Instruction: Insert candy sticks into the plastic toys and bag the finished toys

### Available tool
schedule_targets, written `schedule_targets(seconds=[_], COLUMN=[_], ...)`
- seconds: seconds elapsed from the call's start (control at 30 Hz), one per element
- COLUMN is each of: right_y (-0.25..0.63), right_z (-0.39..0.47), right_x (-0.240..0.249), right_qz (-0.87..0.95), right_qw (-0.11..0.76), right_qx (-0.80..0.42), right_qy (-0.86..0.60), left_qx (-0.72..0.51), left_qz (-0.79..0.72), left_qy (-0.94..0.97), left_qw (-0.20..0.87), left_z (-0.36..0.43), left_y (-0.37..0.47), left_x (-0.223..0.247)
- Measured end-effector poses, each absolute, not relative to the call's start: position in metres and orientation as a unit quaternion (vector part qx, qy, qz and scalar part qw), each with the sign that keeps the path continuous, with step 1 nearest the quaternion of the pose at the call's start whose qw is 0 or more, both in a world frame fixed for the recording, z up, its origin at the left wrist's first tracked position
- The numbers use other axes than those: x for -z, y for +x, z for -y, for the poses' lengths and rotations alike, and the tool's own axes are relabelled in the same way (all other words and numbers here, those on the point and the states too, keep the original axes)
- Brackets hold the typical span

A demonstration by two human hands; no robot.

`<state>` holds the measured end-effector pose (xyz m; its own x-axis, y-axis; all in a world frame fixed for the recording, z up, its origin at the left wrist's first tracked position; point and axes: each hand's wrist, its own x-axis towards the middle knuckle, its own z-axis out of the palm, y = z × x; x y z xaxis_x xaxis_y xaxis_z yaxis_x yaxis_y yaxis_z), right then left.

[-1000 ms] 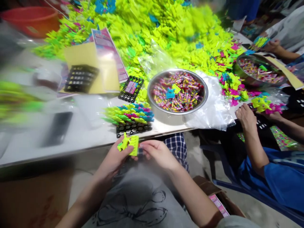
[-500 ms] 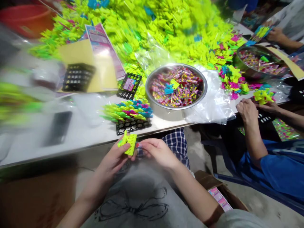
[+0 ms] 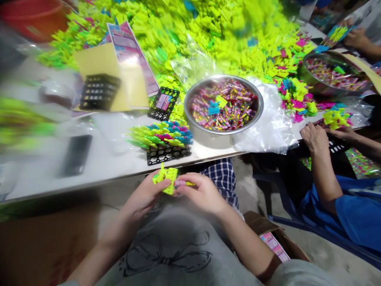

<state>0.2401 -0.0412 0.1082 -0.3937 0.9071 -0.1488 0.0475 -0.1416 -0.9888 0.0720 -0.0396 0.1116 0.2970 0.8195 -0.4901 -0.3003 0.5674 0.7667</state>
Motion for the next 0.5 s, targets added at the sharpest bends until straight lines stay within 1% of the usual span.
schedule_targets(seconds=[0.17, 0.3, 0.5], right_y=[0.2403, 0.2406, 0.2433], right_z=[0.0449, 0.0475, 0.0452], right_x=[-0.1082, -0.1079, -0.1107], right_qz=[0.602, 0.610, 0.642], right_qw=[0.365, 0.386, 0.343], right_qx=[-0.551, -0.531, -0.519], right_qy=[-0.448, -0.444, -0.448], left_qx=[-0.368, -0.371, -0.360], left_qz=[-0.508, -0.521, -0.581], left_qy=[0.319, 0.316, 0.346], left_qw=[0.710, 0.700, 0.643], left_z=[0.0423, 0.0439, 0.0458], left_y=[0.0744, 0.0782, 0.0819], left_x=[-0.1164, -0.1205, -0.1214])
